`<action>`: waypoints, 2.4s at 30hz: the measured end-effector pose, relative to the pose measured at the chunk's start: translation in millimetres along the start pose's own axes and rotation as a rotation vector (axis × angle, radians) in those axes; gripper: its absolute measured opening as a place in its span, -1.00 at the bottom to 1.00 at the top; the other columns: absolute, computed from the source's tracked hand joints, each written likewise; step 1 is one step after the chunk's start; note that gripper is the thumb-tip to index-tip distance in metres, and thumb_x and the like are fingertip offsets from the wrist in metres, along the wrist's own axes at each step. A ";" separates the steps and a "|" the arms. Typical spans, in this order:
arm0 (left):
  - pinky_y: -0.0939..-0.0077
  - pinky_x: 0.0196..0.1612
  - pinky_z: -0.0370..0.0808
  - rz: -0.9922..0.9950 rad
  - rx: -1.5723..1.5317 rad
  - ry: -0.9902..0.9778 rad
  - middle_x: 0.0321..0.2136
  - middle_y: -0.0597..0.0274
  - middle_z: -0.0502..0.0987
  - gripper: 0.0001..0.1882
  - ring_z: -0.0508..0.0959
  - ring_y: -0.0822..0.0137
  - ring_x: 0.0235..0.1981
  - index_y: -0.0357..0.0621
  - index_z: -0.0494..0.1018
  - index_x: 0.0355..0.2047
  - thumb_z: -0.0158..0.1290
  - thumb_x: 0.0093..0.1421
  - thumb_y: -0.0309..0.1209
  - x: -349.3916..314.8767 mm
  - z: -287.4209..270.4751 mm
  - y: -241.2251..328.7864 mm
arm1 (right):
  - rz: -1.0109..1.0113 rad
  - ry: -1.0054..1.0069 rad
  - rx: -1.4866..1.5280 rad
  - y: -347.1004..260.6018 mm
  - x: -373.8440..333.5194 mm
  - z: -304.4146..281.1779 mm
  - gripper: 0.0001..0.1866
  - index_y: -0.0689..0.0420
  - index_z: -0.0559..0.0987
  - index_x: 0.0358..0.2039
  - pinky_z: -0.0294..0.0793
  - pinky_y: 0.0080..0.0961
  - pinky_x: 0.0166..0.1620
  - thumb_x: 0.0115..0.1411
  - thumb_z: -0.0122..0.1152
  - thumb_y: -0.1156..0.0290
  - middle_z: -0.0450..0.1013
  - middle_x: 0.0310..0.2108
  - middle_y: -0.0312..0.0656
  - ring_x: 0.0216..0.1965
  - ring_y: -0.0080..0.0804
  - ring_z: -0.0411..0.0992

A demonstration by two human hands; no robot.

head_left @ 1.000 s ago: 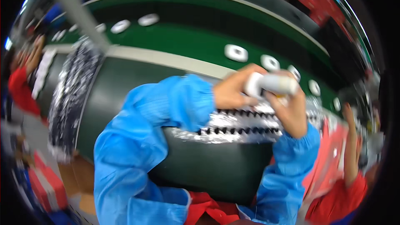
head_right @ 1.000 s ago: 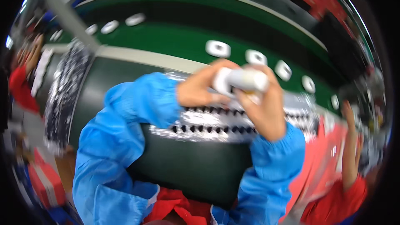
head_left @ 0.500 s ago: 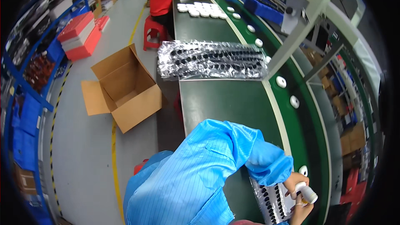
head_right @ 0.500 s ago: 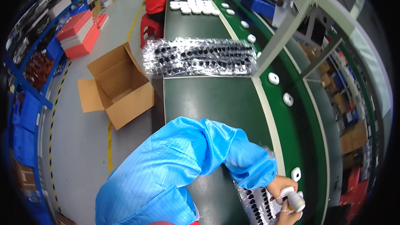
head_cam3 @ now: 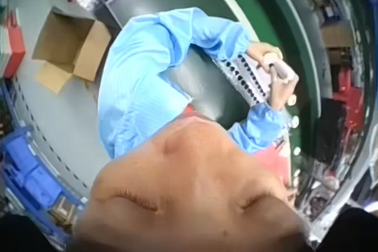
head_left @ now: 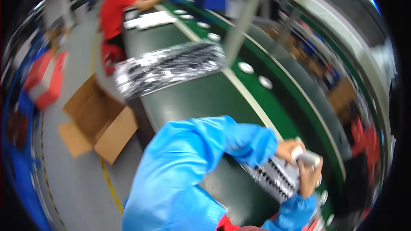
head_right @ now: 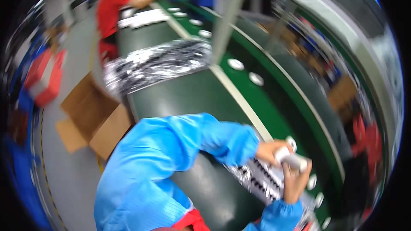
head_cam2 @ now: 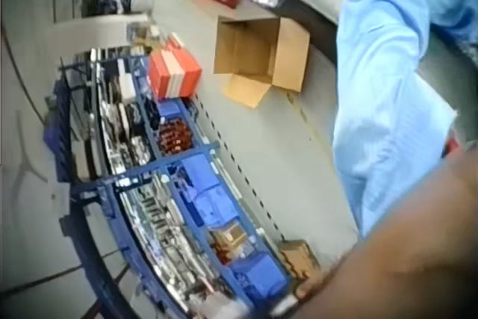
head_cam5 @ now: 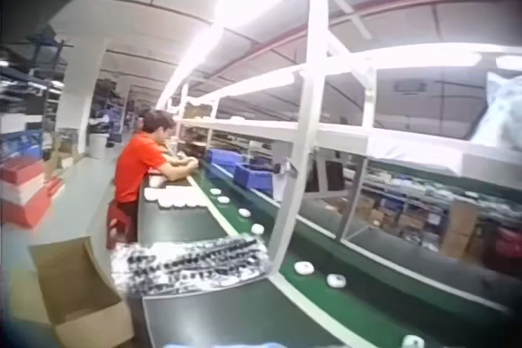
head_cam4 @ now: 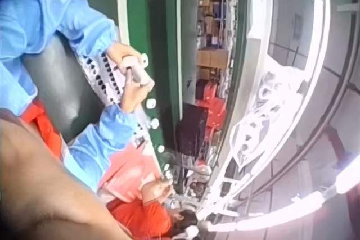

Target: Assembling electronic components on a production line by placing plastic rings on a board and using a handheld applicator tool.

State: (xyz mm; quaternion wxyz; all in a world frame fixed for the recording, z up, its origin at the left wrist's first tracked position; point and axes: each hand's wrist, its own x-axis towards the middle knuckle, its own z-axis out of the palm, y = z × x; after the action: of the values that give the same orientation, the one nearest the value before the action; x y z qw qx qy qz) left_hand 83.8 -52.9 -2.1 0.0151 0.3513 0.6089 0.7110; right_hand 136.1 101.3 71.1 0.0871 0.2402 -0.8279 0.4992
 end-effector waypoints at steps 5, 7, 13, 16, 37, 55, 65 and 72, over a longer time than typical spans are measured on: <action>0.53 -0.55 0.51 -0.142 -0.070 0.008 -0.31 0.18 0.38 -0.51 0.47 0.38 -0.37 -0.12 0.23 -0.13 0.16 -0.08 -0.52 1.1 -25.5 29.0 | -0.154 0.205 0.004 -16.2 9.2 13.6 -0.49 0.23 0.26 -0.04 0.37 -0.57 -0.15 -0.05 0.15 0.67 0.30 -0.19 -0.11 -0.16 -0.43 0.35; 0.53 -0.52 0.50 -0.226 -0.151 -0.069 -0.32 0.18 0.38 -0.51 0.46 0.38 -0.37 -0.16 0.19 -0.11 0.12 -0.06 -0.58 8.0 -25.6 37.9 | -0.171 0.210 0.032 -24.3 -2.1 9.4 -0.51 0.27 0.19 0.00 0.33 -0.52 -0.07 0.07 0.10 0.51 0.29 -0.13 -0.10 -0.15 -0.40 0.35; 0.59 -0.49 0.42 -0.425 -0.363 -0.157 -0.31 0.22 0.38 -0.52 0.43 0.42 -0.36 -0.12 0.17 -0.08 0.08 -0.02 -0.54 13.3 -20.9 25.7 | 0.135 -0.021 -0.265 -7.6 11.6 10.0 -0.66 0.20 0.34 -0.16 0.36 -0.56 -0.24 0.00 0.12 0.54 0.38 -0.22 -0.15 -0.22 -0.42 0.39; 0.59 -0.49 0.42 -0.383 -0.397 -0.181 -0.32 0.23 0.38 -0.52 0.42 0.43 -0.37 -0.12 0.18 -0.08 0.10 -0.02 -0.50 18.5 -22.0 30.4 | 0.039 0.103 0.002 -3.3 11.9 -0.8 -0.69 0.21 0.34 -0.19 0.38 -0.57 -0.25 0.01 0.11 0.55 0.43 -0.37 -0.11 -0.30 -0.41 0.44; -0.16 0.02 0.06 -0.352 1.184 0.227 -0.32 -0.06 0.43 -0.38 0.31 -0.04 -0.12 -0.19 0.40 -0.24 0.19 -0.28 -0.04 51.3 -123.3 -86.0 | 0.141 -0.562 -0.576 56.7 34.8 5.3 -0.56 0.24 0.49 -0.22 0.33 -0.50 -0.16 -0.09 0.29 0.24 0.46 -0.29 -0.04 -0.26 -0.27 0.43; -0.11 0.14 -0.48 0.139 0.985 -0.634 0.17 -0.24 -0.28 0.15 -0.38 -0.08 0.21 -0.08 -0.03 0.16 0.00 -0.33 0.39 -76.7 -79.2 -37.5 | 0.374 -0.491 -0.504 94.9 32.0 -11.0 -0.36 0.27 0.35 -0.23 0.36 -0.50 -0.21 -0.46 0.35 0.66 0.40 -0.35 -0.17 -0.33 -0.36 0.38; -0.14 0.14 -0.31 0.080 0.856 -0.510 0.13 -0.38 -0.23 0.11 -0.23 -0.19 0.19 -0.09 -0.16 0.19 0.14 -0.25 0.15 -61.6 -49.3 -29.3 | 0.235 -0.225 -0.570 65.7 39.8 12.2 -0.65 0.27 0.51 -0.42 0.37 -0.39 -0.37 -0.20 0.30 0.30 0.46 -0.52 -0.06 -0.49 -0.25 0.43; 0.24 0.07 0.15 0.175 0.962 -0.565 -0.09 0.13 0.38 -0.52 0.28 0.24 0.04 -0.14 0.37 -0.14 0.08 -0.02 -0.13 -52.1 -63.6 14.1 | 0.249 -0.242 -0.473 70.6 35.6 19.9 -0.67 0.22 0.54 -0.40 0.40 -0.44 -0.34 -0.24 0.35 0.38 0.48 -0.48 -0.05 -0.44 -0.20 0.47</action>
State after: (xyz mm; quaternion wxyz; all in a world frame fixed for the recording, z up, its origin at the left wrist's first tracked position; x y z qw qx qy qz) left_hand 95.8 -134.4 -15.6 -0.0434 0.5446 0.8054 0.2300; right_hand 72.9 100.2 19.6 -0.0205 0.1678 -0.9488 0.2670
